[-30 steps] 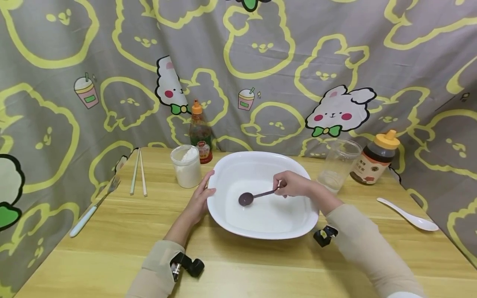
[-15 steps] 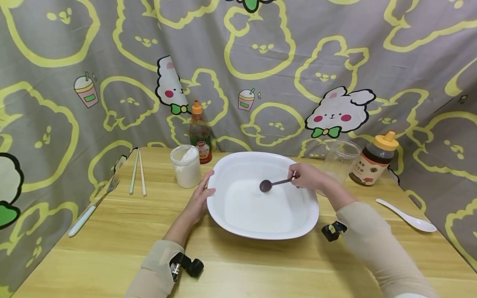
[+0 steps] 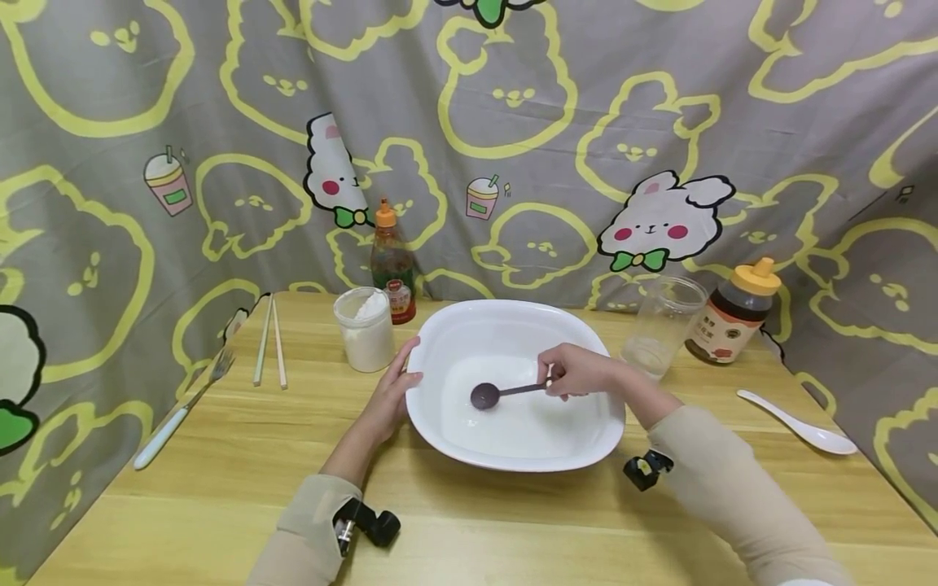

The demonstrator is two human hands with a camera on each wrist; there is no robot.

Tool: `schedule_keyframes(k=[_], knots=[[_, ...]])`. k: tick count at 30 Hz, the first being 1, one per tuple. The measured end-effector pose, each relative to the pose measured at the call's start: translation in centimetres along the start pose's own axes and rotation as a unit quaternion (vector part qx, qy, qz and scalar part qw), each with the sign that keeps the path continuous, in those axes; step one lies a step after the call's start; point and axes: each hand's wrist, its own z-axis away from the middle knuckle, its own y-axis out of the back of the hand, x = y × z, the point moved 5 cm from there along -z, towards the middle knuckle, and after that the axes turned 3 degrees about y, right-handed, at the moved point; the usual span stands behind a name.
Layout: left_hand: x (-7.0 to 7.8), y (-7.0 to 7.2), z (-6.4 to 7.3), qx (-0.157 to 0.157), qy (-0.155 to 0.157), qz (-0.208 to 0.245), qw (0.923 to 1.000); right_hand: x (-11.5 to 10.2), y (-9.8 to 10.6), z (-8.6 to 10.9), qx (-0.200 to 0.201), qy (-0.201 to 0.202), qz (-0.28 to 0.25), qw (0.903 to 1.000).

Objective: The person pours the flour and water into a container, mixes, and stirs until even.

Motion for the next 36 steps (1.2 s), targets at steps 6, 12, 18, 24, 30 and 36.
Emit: schedule_keyframes(k=[6,12,18,24,30,36], knots=[[-0.1,0.0,0.0,0.001,-0.004,-0.001,1.0000,1.0,2.1,2.1,0.041,-0.034,0.044,0.9976],[-0.1,0.0,0.0,0.001,-0.002,0.001,1.0000,1.5,2.3,0.6,0.078,-0.042,0.043,0.9951],[0.0,-0.1,0.1,0.004,-0.001,0.003,1.0000,0.8,0.9,-0.5,0.042,-0.017,0.011,0.9989],[0.1,0.0,0.1,0.006,-0.005,-0.005,1.0000,0.6,1.7,1.5,0.009,-0.036,0.042,0.9984],[0.0,0.1,0.1,0.005,-0.003,-0.008,0.9999,1.1,3.9,2.6,0.052,-0.059,0.109,0.9909],[0.0,0.1,0.0,0.007,-0.006,-0.008,0.9999,1.8,3.5,0.5,0.095,-0.061,0.059,0.9918]])
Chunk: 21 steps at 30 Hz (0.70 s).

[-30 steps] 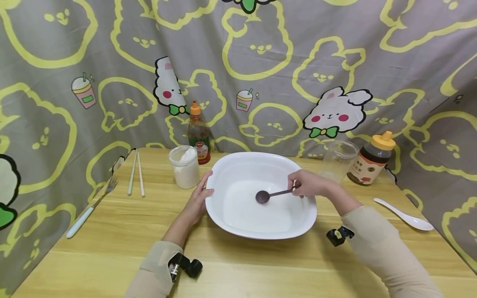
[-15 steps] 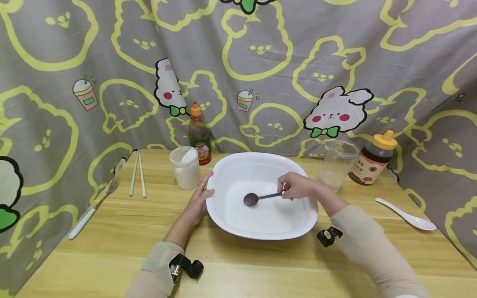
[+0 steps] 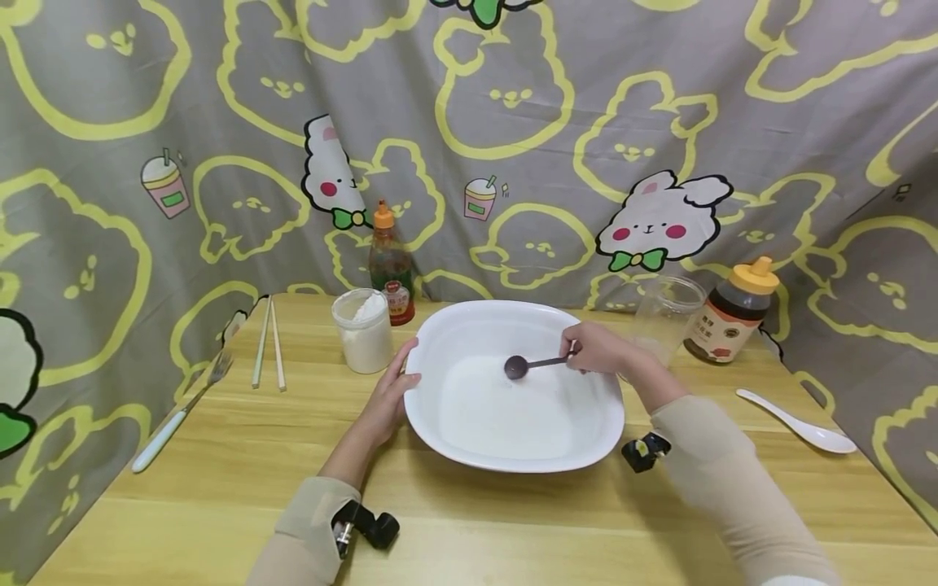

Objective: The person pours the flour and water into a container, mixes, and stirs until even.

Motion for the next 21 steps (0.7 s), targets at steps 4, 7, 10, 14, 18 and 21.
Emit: schedule_keyframes(k=[4,7,10,14,18,21], knots=[[0.0,0.0,0.0,0.001,0.002,-0.002,1.0000,-0.5,-1.8,-1.5,0.004,0.015,-0.068,0.9976],[0.0,0.0,0.0,0.000,0.001,-0.002,1.0000,-1.2,-3.3,-2.1,-0.016,0.023,-0.105,0.9941],[0.1,0.0,0.0,0.002,-0.004,-0.002,1.0000,-2.2,-4.6,-2.1,-0.050,0.034,-0.120,0.9909],[0.2,-0.1,0.0,-0.002,-0.012,0.003,0.9999,-3.0,-5.3,-1.0,-0.094,0.056,-0.112,0.9876],[0.2,-0.2,0.0,-0.003,-0.006,0.006,1.0000,-2.9,-4.8,0.7,-0.126,0.081,-0.087,0.9849],[0.1,-0.1,-0.1,0.001,-0.001,0.003,1.0000,-2.5,-3.6,2.2,-0.139,0.097,-0.057,0.9839]])
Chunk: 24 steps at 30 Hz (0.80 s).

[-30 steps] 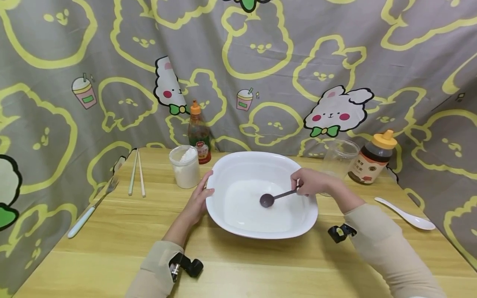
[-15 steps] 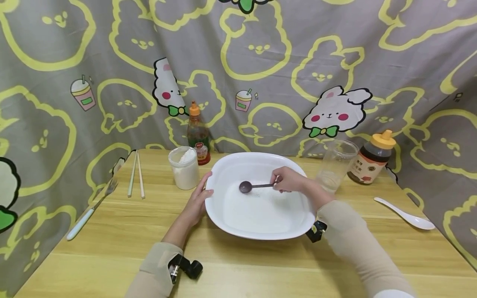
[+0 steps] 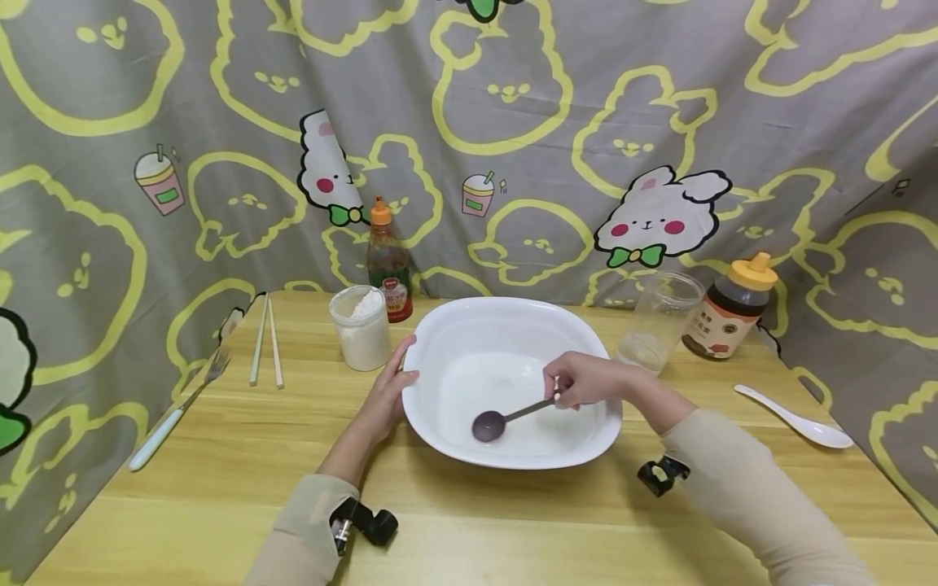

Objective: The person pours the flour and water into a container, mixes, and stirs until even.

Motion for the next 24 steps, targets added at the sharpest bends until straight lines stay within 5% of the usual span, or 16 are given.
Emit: schedule_keyframes(k=[6,10,17,24], knots=[[0.0,0.0,0.0,-0.005,0.002,-0.001,1.0000,0.1,2.9,3.0,0.018,-0.023,0.089,0.9956],[0.0,0.1,0.0,0.001,-0.001,-0.005,1.0000,0.6,4.5,3.3,0.059,-0.051,0.119,0.9898],[-0.1,0.0,-0.1,0.001,0.001,-0.008,1.0000,2.0,4.8,0.2,0.115,-0.095,0.098,0.9840],[-0.1,0.0,0.0,0.000,-0.002,-0.001,1.0000,1.5,2.4,-3.8,0.123,-0.059,0.017,0.9905]])
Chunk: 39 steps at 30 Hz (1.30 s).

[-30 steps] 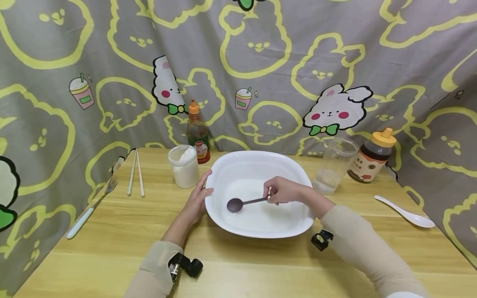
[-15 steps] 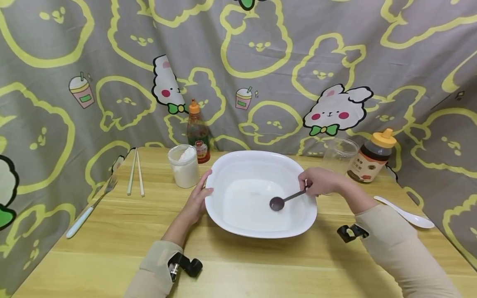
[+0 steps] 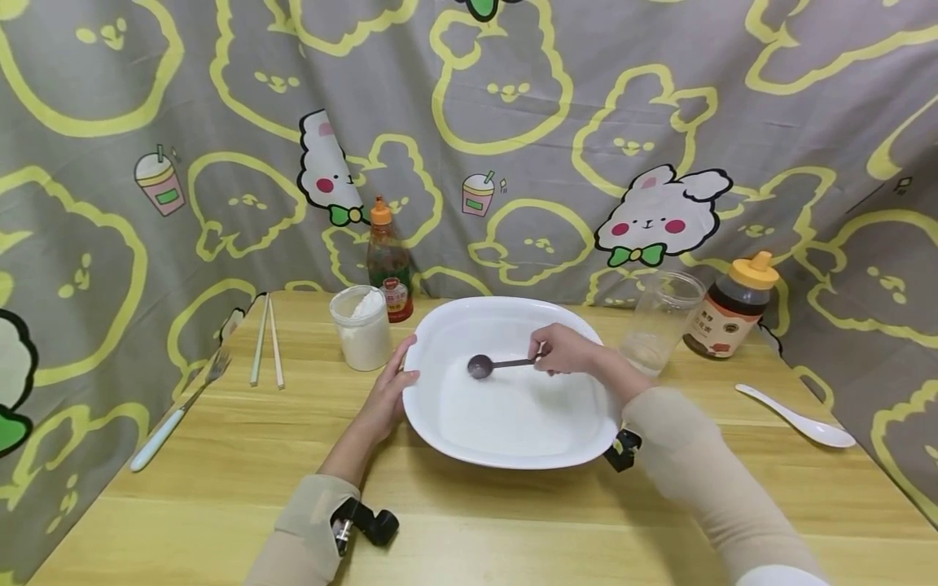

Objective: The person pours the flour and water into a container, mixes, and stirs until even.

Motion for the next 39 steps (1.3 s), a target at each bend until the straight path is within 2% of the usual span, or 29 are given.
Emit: schedule_keyframes(k=[4,8,11,15,18,21,26,30,34,39], knots=[[0.1,0.1,0.1,0.002,-0.009,0.003,1.0000,-1.1,-1.7,-0.2,-0.030,0.014,-0.031,0.9990],[0.2,0.1,0.1,-0.002,-0.014,0.000,0.9999,-1.7,-2.4,1.0,-0.080,0.028,-0.042,0.9955],[0.3,0.2,0.1,-0.004,-0.013,-0.005,0.9999,-1.8,-2.0,2.6,-0.116,0.044,-0.032,0.9918],[0.3,0.3,0.1,-0.004,-0.015,-0.009,0.9998,-1.7,-0.4,4.8,-0.131,0.071,0.002,0.9888],[0.3,0.3,0.0,-0.002,-0.013,-0.011,0.9999,-1.3,1.2,6.2,-0.119,0.072,0.035,0.9896],[0.2,0.3,0.0,0.000,-0.010,-0.011,0.9999,-0.6,2.7,7.0,-0.090,0.052,0.074,0.9918],[0.0,0.2,0.0,0.001,-0.004,-0.009,0.9999,0.6,4.1,6.7,-0.031,0.011,0.104,0.9940],[-0.1,0.1,0.0,0.001,0.002,-0.008,1.0000,1.2,4.1,5.2,0.004,-0.014,0.096,0.9953],[-0.1,0.1,0.0,0.003,0.003,-0.007,1.0000,1.5,3.1,3.1,0.022,-0.036,0.062,0.9972],[-0.1,0.1,0.0,0.002,0.003,-0.002,1.0000,1.2,1.0,1.0,0.045,-0.018,-0.021,0.9986]])
